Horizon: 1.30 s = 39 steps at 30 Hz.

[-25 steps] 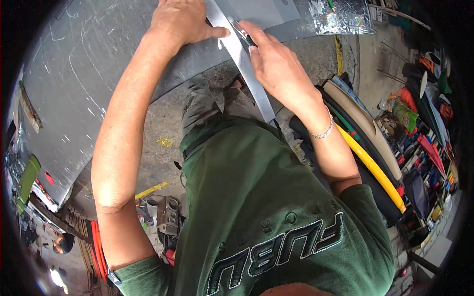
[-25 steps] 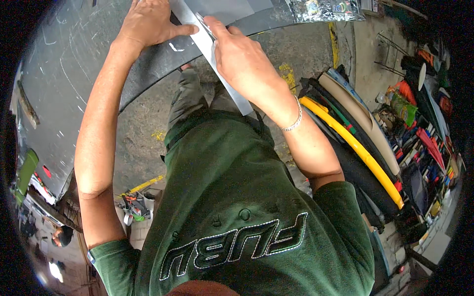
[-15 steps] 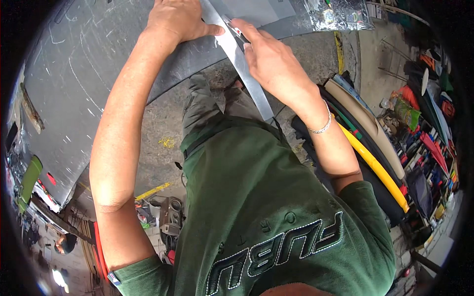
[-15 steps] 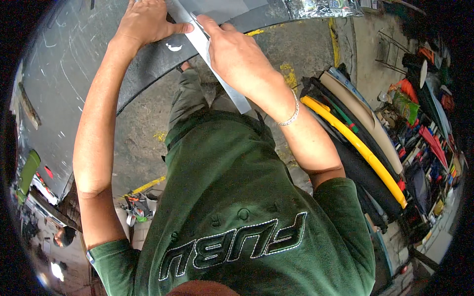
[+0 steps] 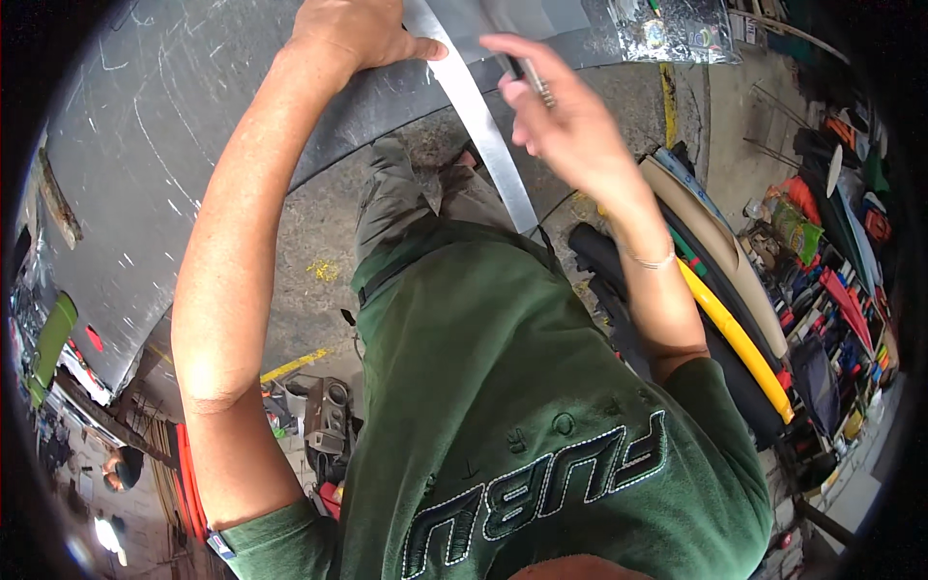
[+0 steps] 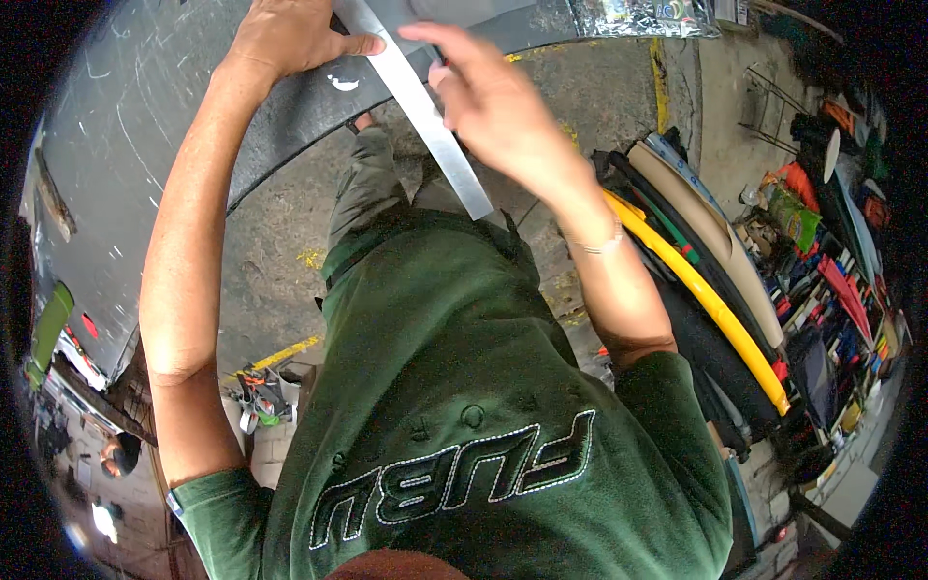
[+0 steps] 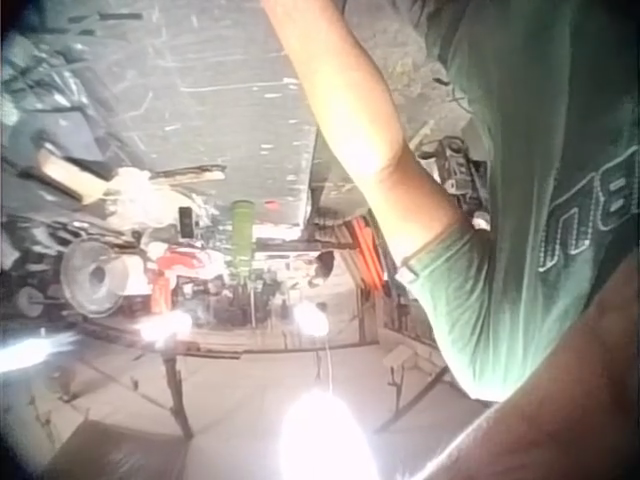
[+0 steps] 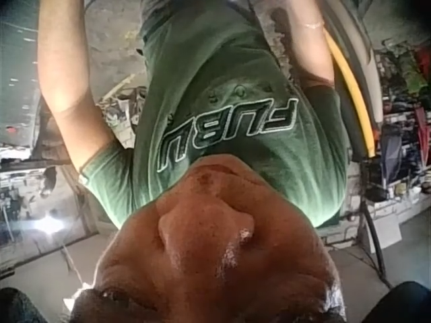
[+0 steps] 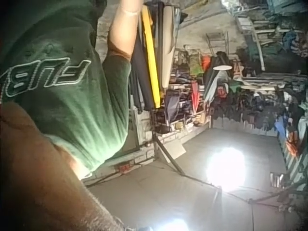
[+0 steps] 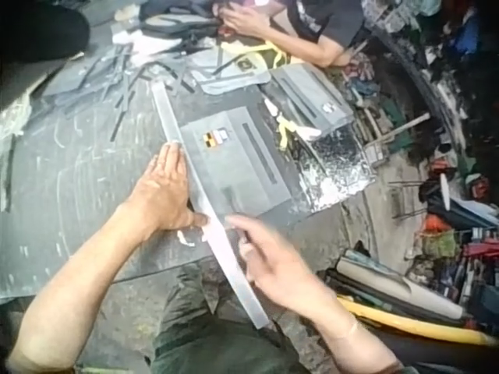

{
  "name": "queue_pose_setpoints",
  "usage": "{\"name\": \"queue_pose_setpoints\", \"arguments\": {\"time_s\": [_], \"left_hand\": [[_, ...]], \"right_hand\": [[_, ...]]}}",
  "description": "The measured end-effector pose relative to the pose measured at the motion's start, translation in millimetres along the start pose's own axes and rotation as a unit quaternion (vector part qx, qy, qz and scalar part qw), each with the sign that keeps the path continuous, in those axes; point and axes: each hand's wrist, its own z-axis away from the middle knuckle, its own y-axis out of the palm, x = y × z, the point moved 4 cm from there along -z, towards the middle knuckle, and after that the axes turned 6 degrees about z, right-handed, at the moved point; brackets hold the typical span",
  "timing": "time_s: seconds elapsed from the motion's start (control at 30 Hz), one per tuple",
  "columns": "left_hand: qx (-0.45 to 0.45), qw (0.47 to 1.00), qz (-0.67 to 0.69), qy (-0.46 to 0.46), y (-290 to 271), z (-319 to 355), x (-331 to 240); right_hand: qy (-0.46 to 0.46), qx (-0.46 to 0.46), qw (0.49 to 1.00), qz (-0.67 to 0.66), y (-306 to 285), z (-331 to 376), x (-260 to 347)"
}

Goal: Cutting a piece of gray fabric using a metal ruler and a utility knife on a workbench.

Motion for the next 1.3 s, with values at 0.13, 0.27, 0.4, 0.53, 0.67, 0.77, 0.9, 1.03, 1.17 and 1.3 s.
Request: {"name": "queue_pose_setpoints", "arguments": {"time_s": [0.13, 0.27, 0.4, 0.53, 0.67, 0.77, 0.9, 1.03, 1.17, 1.3], "left_hand": [[-0.227, 0.969, -0.043, 0.083, 6, -4, 36], [-0.069, 0.973, -0.182, -0.123, 9, 0, 23], [-0.179, 0.976, 0.067, 0.103, 13, 11, 57], [0.036, 0.873, -0.386, -0.297, 16, -21, -23], [-0.211, 0.971, -0.018, 0.112, 18, 16, 71], [-0.177, 0.976, 0.053, 0.118, 16, 14, 75], [0.040, 0.881, -0.376, -0.284, 11, -30, -53], [-0.325, 0.919, -0.192, 0.113, 28, 5, 77], [-0.109, 0.946, -0.300, -0.059, 16, -10, 4], [-0.048, 0.941, -0.313, -0.122, 9, -9, -20]], "right_hand": [[-0.137, 0.090, 0.895, -0.414, -46, -3, 2], [-0.175, 0.082, 0.903, -0.382, -87, -12, -18], [-0.061, -0.038, 0.997, -0.001, -91, -50, 9], [-0.255, -0.165, 0.949, 0.082, -78, -75, 33], [-0.250, -0.102, 0.943, -0.193, -39, -103, 91], [-0.111, -0.048, 0.952, -0.281, -13, -129, 82], [-0.160, -0.003, 0.916, -0.367, 5, -164, 59], [-0.171, 0.047, 0.894, -0.411, 33, -190, 54], [-0.156, 0.017, 0.905, -0.396, 27, -195, 37], [-0.169, 0.015, 0.892, -0.420, 32, -201, 38]]}}
